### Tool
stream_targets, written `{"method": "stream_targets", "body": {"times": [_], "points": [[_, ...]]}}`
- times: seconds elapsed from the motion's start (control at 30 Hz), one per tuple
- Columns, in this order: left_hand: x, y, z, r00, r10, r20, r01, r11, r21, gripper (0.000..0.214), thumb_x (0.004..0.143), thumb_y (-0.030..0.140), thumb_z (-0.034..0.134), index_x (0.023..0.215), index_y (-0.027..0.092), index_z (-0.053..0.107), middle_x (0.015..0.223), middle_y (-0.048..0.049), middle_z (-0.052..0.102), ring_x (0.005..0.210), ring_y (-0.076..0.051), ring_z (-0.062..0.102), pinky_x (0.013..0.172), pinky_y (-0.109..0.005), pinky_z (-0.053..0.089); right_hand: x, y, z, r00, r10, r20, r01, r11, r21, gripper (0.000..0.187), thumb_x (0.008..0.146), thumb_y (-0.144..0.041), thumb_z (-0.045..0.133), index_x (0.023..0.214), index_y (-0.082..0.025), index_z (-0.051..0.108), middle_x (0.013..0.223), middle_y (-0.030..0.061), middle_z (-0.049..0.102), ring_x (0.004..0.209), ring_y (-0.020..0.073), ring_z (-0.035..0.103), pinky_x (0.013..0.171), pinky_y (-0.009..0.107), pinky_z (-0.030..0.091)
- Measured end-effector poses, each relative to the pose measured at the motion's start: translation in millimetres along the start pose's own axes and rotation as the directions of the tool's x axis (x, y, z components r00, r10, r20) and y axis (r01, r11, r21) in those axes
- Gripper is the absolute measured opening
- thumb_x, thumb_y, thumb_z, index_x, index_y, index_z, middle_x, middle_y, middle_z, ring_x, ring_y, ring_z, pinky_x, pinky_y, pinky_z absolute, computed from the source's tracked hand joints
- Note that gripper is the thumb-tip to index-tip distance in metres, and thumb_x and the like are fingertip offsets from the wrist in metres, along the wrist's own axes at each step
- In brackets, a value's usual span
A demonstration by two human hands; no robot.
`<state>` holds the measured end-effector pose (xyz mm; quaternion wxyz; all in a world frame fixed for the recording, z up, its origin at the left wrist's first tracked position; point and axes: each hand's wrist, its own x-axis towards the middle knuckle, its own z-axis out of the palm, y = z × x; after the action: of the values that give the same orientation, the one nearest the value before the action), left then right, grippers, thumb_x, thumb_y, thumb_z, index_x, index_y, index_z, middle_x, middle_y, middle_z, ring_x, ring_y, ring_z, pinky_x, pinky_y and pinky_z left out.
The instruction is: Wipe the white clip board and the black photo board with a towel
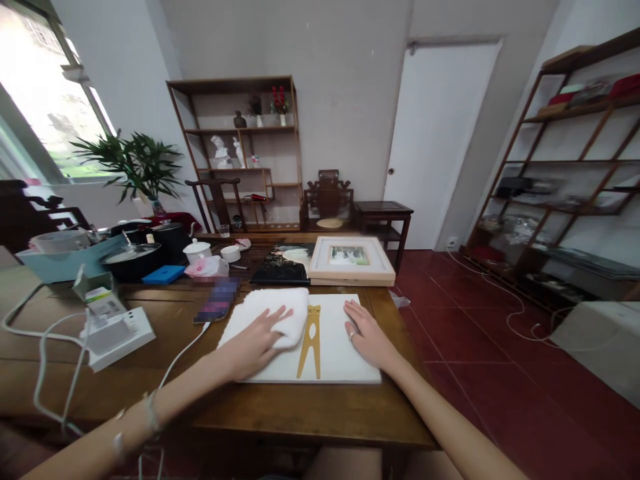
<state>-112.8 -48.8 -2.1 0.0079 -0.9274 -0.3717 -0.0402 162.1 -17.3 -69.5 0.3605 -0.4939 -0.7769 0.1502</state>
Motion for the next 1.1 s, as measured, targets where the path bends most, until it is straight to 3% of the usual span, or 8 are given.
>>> {"method": "stream_targets", "body": {"times": [0.13, 0.23, 0.5, 0.6, 0.67, 0.77, 0.97, 1.1], "points": [[-35, 31, -9.5, 0.996, 0.087, 0.031, -0.083, 0.992, -0.096, 0.027, 0.086, 0.018, 0.04, 0.103, 0.021, 0.06, 0.143, -0.0039, 0.026, 0.133, -0.02, 0.014, 0.107, -0.042, 0.016, 0, -1, 1, 1.0, 0.002, 0.006, -0.002, 1.0, -0.025, 0.042, 0.083, -0.027, 0.04, 0.122, -0.015, 0.048, 0.132, 0.0107, 0.044, 0.126, 0.0208, 0.033, 0.105, 0.045, 0.026], [-36, 35, -13.9, 0.995, 0.086, 0.044, -0.079, 0.987, -0.137, 0.028, 0.088, 0.018, 0.037, 0.105, 0.02, 0.058, 0.142, -0.0041, 0.029, 0.133, -0.017, 0.014, 0.108, -0.038, 0.017, 0, -1, 1, 1.0, 0.001, 0.004, -0.001, 0.999, -0.033, 0.042, 0.083, -0.027, 0.041, 0.122, -0.015, 0.048, 0.132, 0.0109, 0.043, 0.126, 0.0209, 0.033, 0.105, 0.045, 0.026], [27, -25, -2.6, 0.997, -0.063, -0.05, 0.054, 0.983, -0.175, 0.032, 0.086, 0.04, 0.041, 0.091, 0.016, 0.062, 0.133, -0.009, 0.044, 0.13, -0.023, 0.026, 0.105, -0.039, 0.023, 0, 1, 1, 1.0, 0.006, 0.012, -0.006, 0.999, -0.038, 0.042, 0.083, -0.027, 0.041, 0.122, -0.015, 0.049, 0.132, 0.0107, 0.044, 0.125, 0.0219, 0.033, 0.105, 0.044, 0.027], [39, -39, 1.4, 0.993, -0.105, -0.062, 0.093, 0.981, -0.172, 0.029, 0.087, 0.036, 0.041, 0.091, 0.016, 0.062, 0.126, -0.0081, 0.052, 0.129, -0.023, 0.029, 0.103, -0.039, 0.026, 0, 1, 0, 1.0, 0.004, 0.006, -0.004, 1.0, -0.015, 0.041, 0.083, -0.028, 0.041, 0.122, -0.017, 0.05, 0.131, 0.0096, 0.044, 0.125, 0.0221, 0.034, 0.105, 0.044, 0.027], [38, -38, 3.1, 0.992, -0.109, -0.065, 0.1, 0.986, -0.137, 0.025, 0.087, 0.028, 0.041, 0.094, 0.015, 0.061, 0.129, -0.0092, 0.048, 0.129, -0.022, 0.028, 0.104, -0.04, 0.025, 0, 1, 0, 1.0, 0.002, 0.003, -0.002, 1.0, -0.01, 0.041, 0.083, -0.028, 0.041, 0.122, -0.016, 0.049, 0.131, 0.0098, 0.044, 0.125, 0.022, 0.034, 0.105, 0.044, 0.027], [21, -21, 0.3, 0.996, -0.085, -0.035, 0.081, 0.992, -0.092, 0.022, 0.083, 0.018, 0.043, 0.095, 0.016, 0.061, 0.138, -0.0083, 0.036, 0.131, -0.022, 0.024, 0.105, -0.041, 0.022, 0, 0, 1, 1.0, 0.004, 0.006, -0.004, 1.0, -0.027, 0.042, 0.083, -0.028, 0.04, 0.122, -0.016, 0.049, 0.131, 0.0104, 0.044, 0.125, 0.0217, 0.034, 0.105, 0.044, 0.027], [-42, 33, -21.7, 0.991, 0.049, 0.128, -0.029, 0.988, -0.155, 0.026, 0.075, 0.007, 0.045, 0.09, 0.019, 0.062, 0.14, -0.0039, 0.033, 0.132, -0.02, 0.021, 0.107, -0.041, 0.019, 0, 0, 1, 0.999, 0.008, 0.032, -0.006, 0.998, -0.064, 0.043, 0.084, -0.027, 0.039, 0.123, -0.012, 0.047, 0.133, 0.012, 0.042, 0.126, 0.0211, 0.032, 0.106, 0.043, 0.026], [-63, 45, -25.8, 0.983, 0.091, 0.161, -0.054, 0.974, -0.221, 0.032, 0.072, 0.005, 0.048, 0.096, 0.021, 0.061, 0.142, -0.0005, 0.03, 0.132, -0.018, 0.019, 0.109, -0.038, 0.017, 0, 1, 2, 1.0, 0.004, 0.019, -0.003, 0.998, -0.061, 0.043, 0.083, -0.026, 0.039, 0.123, -0.013, 0.047, 0.132, 0.0113, 0.043, 0.126, 0.021, 0.033, 0.105, 0.043, 0.027]]}}
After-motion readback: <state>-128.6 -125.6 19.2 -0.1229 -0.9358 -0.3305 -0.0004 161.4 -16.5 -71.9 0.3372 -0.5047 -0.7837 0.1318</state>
